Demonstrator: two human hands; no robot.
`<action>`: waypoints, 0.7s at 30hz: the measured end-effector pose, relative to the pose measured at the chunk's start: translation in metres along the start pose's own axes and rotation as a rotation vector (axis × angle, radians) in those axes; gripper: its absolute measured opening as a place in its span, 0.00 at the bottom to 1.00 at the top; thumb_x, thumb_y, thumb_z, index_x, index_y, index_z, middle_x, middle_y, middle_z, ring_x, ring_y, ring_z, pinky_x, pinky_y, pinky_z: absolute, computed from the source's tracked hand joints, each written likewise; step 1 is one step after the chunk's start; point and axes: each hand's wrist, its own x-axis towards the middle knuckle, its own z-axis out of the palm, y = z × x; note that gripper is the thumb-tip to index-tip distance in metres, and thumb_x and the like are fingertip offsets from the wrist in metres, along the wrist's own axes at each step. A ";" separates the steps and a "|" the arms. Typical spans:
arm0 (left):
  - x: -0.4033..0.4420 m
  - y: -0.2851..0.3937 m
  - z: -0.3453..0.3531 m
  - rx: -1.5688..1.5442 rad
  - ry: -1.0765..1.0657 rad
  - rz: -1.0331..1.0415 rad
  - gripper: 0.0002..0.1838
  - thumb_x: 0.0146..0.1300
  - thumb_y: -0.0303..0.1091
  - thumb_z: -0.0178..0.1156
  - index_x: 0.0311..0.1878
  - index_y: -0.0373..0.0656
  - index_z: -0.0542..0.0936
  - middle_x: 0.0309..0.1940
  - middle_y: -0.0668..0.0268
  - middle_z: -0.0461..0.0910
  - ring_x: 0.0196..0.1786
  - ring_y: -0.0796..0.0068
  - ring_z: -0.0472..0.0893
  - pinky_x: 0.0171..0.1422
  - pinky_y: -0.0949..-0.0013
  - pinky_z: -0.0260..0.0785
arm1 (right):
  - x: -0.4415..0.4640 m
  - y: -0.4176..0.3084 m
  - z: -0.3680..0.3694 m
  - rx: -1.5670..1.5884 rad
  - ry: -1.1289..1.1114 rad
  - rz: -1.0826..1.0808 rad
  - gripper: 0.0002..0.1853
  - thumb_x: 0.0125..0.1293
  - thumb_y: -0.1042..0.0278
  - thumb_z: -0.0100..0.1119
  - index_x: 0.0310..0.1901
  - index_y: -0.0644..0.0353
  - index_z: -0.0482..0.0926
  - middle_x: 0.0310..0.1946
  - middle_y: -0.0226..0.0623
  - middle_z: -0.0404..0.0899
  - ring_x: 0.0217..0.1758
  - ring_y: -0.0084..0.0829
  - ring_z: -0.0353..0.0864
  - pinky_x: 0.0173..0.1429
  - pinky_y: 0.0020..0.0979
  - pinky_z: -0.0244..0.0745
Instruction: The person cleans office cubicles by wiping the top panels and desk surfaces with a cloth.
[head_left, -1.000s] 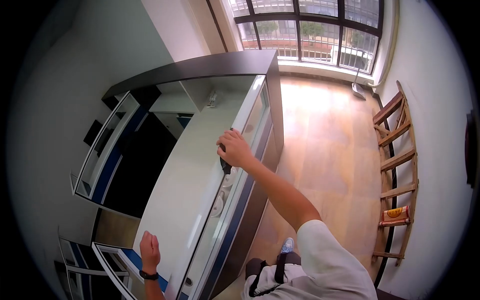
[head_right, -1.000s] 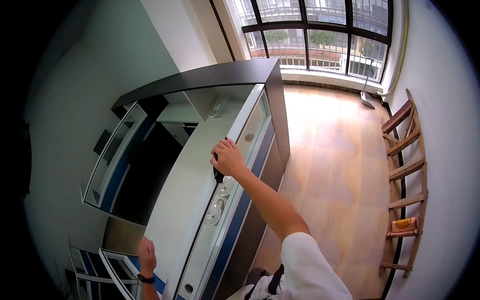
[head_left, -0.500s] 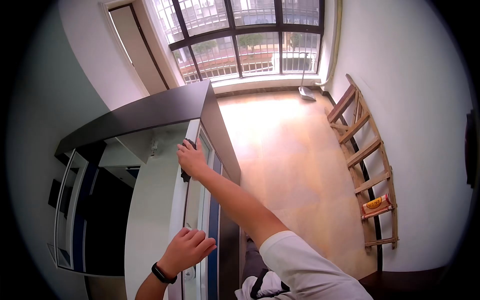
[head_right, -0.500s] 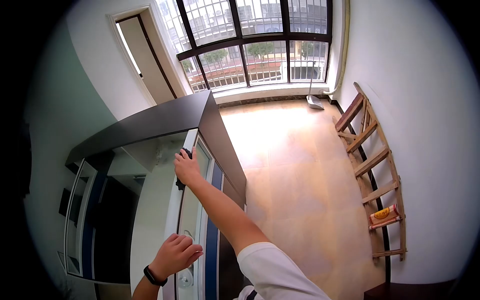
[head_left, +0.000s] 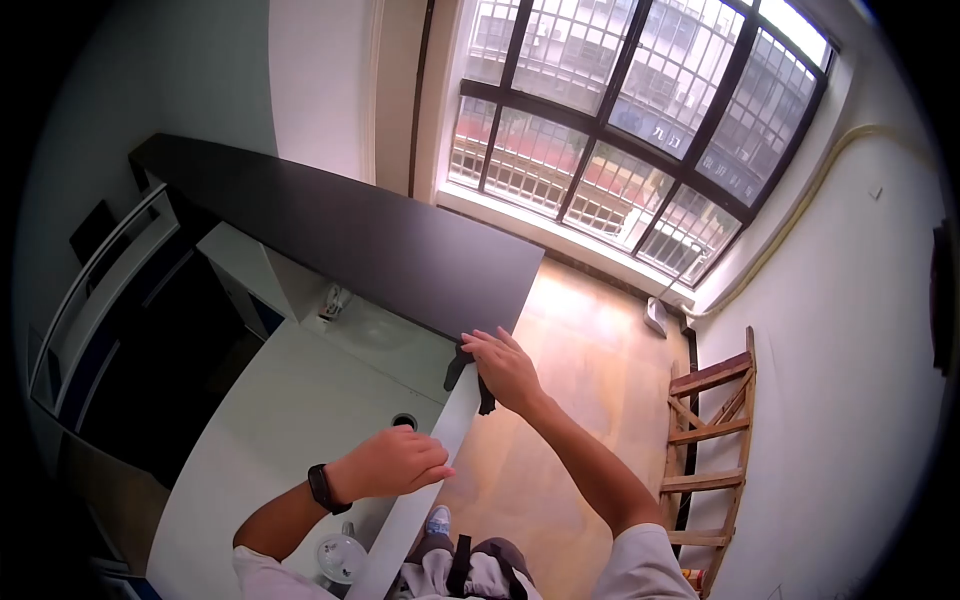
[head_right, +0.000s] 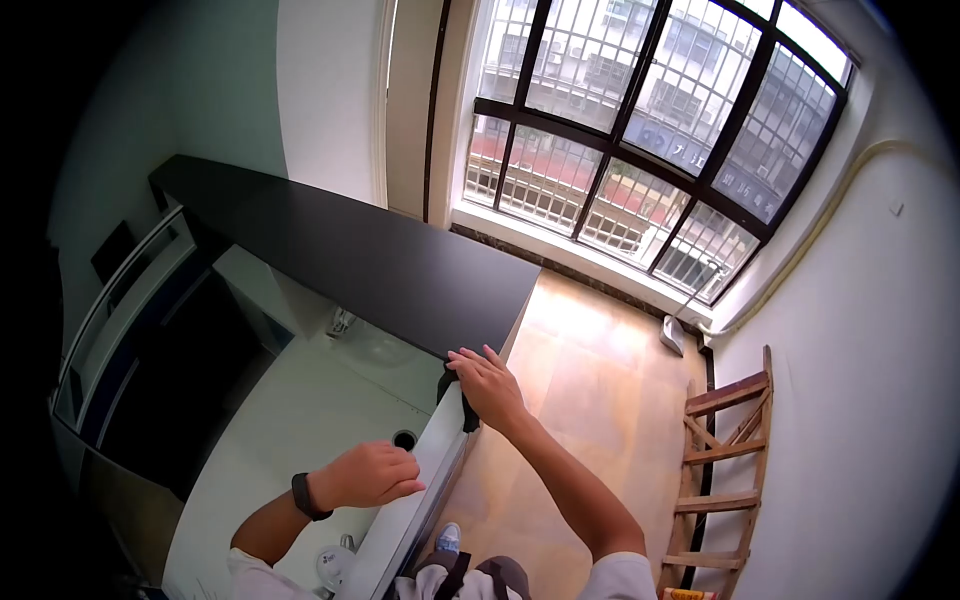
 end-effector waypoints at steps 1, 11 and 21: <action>0.006 -0.008 -0.005 0.005 0.003 -0.011 0.14 0.67 0.42 0.56 0.30 0.44 0.72 0.24 0.65 0.72 0.29 0.63 0.74 0.37 0.65 0.67 | 0.010 0.005 0.000 0.061 0.079 0.060 0.09 0.65 0.75 0.53 0.46 0.58 0.77 0.50 0.32 0.82 0.61 0.32 0.75 0.69 0.40 0.66; 0.069 -0.074 -0.020 -0.137 0.246 -0.314 0.09 0.66 0.33 0.50 0.29 0.42 0.71 0.23 0.61 0.71 0.27 0.56 0.72 0.34 0.58 0.64 | 0.130 0.106 0.028 -0.064 0.187 0.148 0.09 0.64 0.73 0.53 0.42 0.57 0.81 0.41 0.38 0.84 0.59 0.36 0.77 0.59 0.36 0.73; 0.123 -0.163 0.008 0.039 0.390 -0.587 0.10 0.68 0.34 0.53 0.30 0.42 0.74 0.24 0.66 0.74 0.28 0.64 0.72 0.41 0.65 0.61 | 0.252 0.202 0.088 0.042 0.193 0.000 0.10 0.60 0.74 0.52 0.42 0.53 0.80 0.40 0.36 0.83 0.59 0.37 0.76 0.61 0.38 0.69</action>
